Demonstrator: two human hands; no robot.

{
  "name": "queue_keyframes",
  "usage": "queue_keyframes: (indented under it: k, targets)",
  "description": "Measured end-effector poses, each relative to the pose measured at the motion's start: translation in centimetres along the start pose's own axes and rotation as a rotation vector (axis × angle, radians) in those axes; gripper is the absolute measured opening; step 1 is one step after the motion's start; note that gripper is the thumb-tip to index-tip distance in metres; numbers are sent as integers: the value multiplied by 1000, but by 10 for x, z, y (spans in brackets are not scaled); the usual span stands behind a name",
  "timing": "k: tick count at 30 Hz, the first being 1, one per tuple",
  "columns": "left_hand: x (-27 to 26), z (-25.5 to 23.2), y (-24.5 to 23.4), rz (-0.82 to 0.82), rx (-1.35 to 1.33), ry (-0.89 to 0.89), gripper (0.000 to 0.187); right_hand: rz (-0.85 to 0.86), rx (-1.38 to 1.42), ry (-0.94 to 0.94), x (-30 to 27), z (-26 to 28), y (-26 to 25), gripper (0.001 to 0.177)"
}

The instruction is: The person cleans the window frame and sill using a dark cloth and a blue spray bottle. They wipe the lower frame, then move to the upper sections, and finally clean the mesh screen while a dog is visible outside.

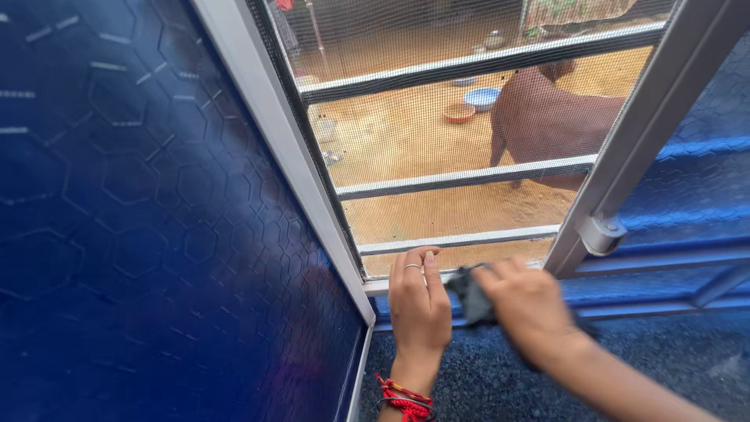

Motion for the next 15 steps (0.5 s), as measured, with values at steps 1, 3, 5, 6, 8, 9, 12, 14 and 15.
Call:
queue_keyframes:
  k: [1,3,5,6,8,9,12,14,15]
  targets:
    - [-2,8,-2,0,35,-13,30,39,-41,67,-4,-6,-8,39]
    - [-1,23,-7,-27,77,-40,30,144,-63,141,-9,-6,-16,41]
    - [0,36,-12,-79,97,-72,29,220,-62,249,-6,-1,-15,38]
    - [-1,42,-15,-74,115,-97,29,246,-49,320,-2,2,-12,34]
    - [5,51,-18,-73,147,-140,29,263,-58,401,12,8,-4,30]
    - [5,54,-20,-71,134,-136,28,264,-73,414,16,15,1,32]
    - [9,59,-23,-64,104,-163,28,245,-14,451,22,33,8,37]
    - [12,59,-16,-54,90,-243,27,142,94,423,26,41,8,43]
    - [13,58,-13,-45,66,-256,27,51,169,378,27,47,8,49]
Point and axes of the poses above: each hand's wrist, its own x-axis towards the middle knuckle, its own y-axis out of the palm, z = x × y, the point moved 3 cm from there along x, towards the middle knuckle, and after that the axes turned 12 degrees about -y, right-handed, at the moved point
